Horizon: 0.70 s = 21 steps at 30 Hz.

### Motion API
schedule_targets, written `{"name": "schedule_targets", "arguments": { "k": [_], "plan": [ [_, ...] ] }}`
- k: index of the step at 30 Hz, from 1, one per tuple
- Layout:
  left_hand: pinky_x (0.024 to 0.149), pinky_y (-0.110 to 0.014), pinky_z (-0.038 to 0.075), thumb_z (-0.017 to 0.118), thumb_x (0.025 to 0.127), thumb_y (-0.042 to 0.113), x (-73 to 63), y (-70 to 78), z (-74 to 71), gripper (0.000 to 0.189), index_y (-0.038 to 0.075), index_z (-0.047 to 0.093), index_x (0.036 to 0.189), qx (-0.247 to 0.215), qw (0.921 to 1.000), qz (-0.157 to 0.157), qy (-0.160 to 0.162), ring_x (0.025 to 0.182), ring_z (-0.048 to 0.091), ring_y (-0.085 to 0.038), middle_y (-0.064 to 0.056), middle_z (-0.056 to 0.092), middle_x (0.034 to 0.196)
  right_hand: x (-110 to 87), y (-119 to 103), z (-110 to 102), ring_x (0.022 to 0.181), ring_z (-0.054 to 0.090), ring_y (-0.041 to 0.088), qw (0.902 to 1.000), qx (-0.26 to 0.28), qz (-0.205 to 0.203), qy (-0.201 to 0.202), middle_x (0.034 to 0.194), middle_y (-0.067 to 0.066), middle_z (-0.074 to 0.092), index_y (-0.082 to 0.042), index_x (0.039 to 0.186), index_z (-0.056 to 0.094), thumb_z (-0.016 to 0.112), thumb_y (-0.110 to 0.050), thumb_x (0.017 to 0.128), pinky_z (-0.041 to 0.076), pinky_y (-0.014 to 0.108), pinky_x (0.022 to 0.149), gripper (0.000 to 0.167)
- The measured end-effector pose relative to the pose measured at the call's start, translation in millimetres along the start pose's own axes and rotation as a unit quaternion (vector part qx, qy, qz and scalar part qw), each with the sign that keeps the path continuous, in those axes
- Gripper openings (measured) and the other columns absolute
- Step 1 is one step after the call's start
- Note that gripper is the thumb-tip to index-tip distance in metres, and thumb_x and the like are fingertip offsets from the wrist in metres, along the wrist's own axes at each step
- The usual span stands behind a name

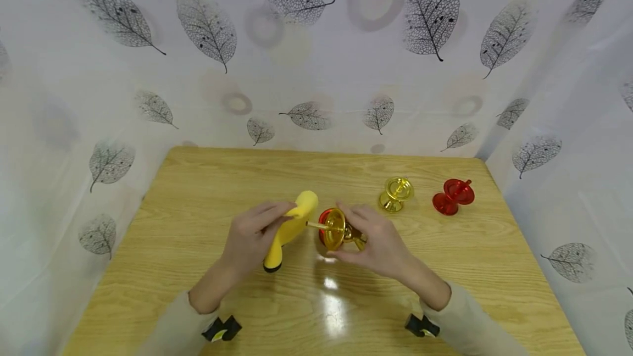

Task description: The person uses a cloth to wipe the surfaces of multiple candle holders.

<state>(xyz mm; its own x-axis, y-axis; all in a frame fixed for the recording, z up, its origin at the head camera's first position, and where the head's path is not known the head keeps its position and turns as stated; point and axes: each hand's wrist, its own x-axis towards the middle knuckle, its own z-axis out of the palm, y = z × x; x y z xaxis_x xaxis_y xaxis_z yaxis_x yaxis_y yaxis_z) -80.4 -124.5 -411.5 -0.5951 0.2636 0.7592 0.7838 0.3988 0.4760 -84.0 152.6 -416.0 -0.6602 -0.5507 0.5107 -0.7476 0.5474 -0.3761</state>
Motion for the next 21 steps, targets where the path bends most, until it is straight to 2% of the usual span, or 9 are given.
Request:
{"name": "schedule_targets", "arguments": {
  "k": [1, 4, 7, 9, 11, 13, 15, 18, 21],
  "plan": [
    [0.079, -0.019, 0.064, 0.071, 0.098, 0.003, 2.6, 0.4, 0.6, 0.013, -0.001, 0.079, 0.107, -0.002, 1.0000, 0.009, -0.003, 0.086, 0.079, -0.029, -0.016, 0.080, 0.099, 0.3, 0, 0, 0.098, 0.071, 0.022, 0.9999, -0.008, -0.008, 0.000, 0.114, 0.012, 0.076, 0.004, 0.145, 0.060, 0.101, -0.032, 0.066, 0.063, 0.031, 0.077, 0.096],
    [0.081, -0.025, 0.066, 0.060, 0.107, 0.021, 8.6, 2.5, 4.8, 0.029, -0.001, 0.079, 0.109, 0.010, 0.9984, 0.050, -0.024, 0.089, 0.080, -0.028, -0.015, 0.080, 0.100, 2.0, 1, 0, 0.096, 0.072, 0.021, 0.9996, -0.018, -0.023, -0.002, 0.112, 0.011, 0.077, 0.003, 0.144, 0.061, 0.100, -0.036, 0.066, 0.063, 0.030, 0.075, 0.095],
    [0.083, -0.027, 0.066, 0.055, 0.109, 0.024, 11.3, 5.3, 10.3, 0.035, -0.001, 0.079, 0.111, 0.028, 0.9944, 0.084, -0.058, 0.091, 0.080, -0.027, -0.015, 0.080, 0.103, 3.5, 0, 1, 0.095, 0.071, 0.020, 0.9994, -0.019, -0.029, -0.001, 0.112, 0.010, 0.077, 0.003, 0.144, 0.061, 0.100, -0.038, 0.067, 0.063, 0.029, 0.074, 0.096],
    [0.084, -0.027, 0.066, 0.062, 0.106, 0.017, 12.0, 6.8, 13.1, 0.025, 0.000, 0.078, 0.112, 0.042, 0.9916, 0.095, -0.077, 0.093, 0.080, -0.026, -0.014, 0.080, 0.104, 4.0, 1, 2, 0.094, 0.071, 0.019, 0.9991, -0.023, -0.035, 0.002, 0.112, 0.010, 0.077, 0.002, 0.143, 0.062, 0.100, -0.039, 0.067, 0.062, 0.029, 0.073, 0.094],
    [0.086, -0.027, 0.066, 0.073, 0.098, 0.009, 13.0, 8.4, 14.5, 0.017, 0.001, 0.079, 0.112, 0.052, 0.9895, 0.097, -0.094, 0.094, 0.080, -0.025, -0.013, 0.080, 0.104, 4.5, 1, 3, 0.093, 0.071, 0.019, 0.9985, -0.033, -0.044, 0.006, 0.111, 0.009, 0.077, 0.002, 0.142, 0.063, 0.100, -0.039, 0.067, 0.062, 0.029, 0.073, 0.093],
    [0.087, -0.028, 0.066, 0.082, 0.086, 0.000, 14.4, 9.3, 15.4, 0.026, 0.002, 0.079, 0.112, 0.057, 0.9874, 0.100, -0.109, 0.095, 0.080, -0.024, -0.011, 0.081, 0.104, 5.9, 1, 5, 0.094, 0.072, 0.020, 0.9969, -0.049, -0.061, 0.010, 0.109, 0.008, 0.077, 0.002, 0.140, 0.065, 0.101, -0.039, 0.065, 0.063, 0.031, 0.076, 0.093],
    [0.089, -0.028, 0.066, 0.085, 0.080, -0.004, 16.4, 10.4, 16.2, 0.032, 0.003, 0.079, 0.112, 0.061, 0.9843, 0.107, -0.126, 0.096, 0.079, -0.023, -0.009, 0.081, 0.105, 7.3, 1, 7, 0.092, 0.072, 0.020, 0.9947, -0.066, -0.077, 0.015, 0.107, 0.008, 0.077, 0.002, 0.138, 0.066, 0.100, -0.041, 0.065, 0.063, 0.031, 0.076, 0.091],
    [0.091, -0.026, 0.065, 0.084, 0.081, -0.006, 18.2, 11.4, 17.1, 0.033, 0.004, 0.079, 0.111, 0.066, 0.9789, 0.122, -0.150, 0.098, 0.079, -0.021, -0.007, 0.080, 0.106, 8.7, 1, 8, 0.089, 0.071, 0.018, 0.9921, -0.081, -0.094, 0.018, 0.106, 0.007, 0.078, 0.002, 0.136, 0.068, 0.100, -0.042, 0.065, 0.062, 0.031, 0.076, 0.089],
    [0.095, -0.025, 0.063, 0.083, 0.083, -0.006, 19.1, 13.0, 16.9, 0.031, 0.006, 0.079, 0.111, 0.067, 0.9715, 0.140, -0.180, 0.102, 0.077, -0.019, -0.005, 0.079, 0.110, 8.9, 3, 8, 0.089, 0.069, 0.017, 0.9932, -0.068, -0.094, 0.013, 0.107, 0.006, 0.078, 0.001, 0.135, 0.068, 0.100, -0.041, 0.064, 0.061, 0.030, 0.075, 0.088]
  ]
}}
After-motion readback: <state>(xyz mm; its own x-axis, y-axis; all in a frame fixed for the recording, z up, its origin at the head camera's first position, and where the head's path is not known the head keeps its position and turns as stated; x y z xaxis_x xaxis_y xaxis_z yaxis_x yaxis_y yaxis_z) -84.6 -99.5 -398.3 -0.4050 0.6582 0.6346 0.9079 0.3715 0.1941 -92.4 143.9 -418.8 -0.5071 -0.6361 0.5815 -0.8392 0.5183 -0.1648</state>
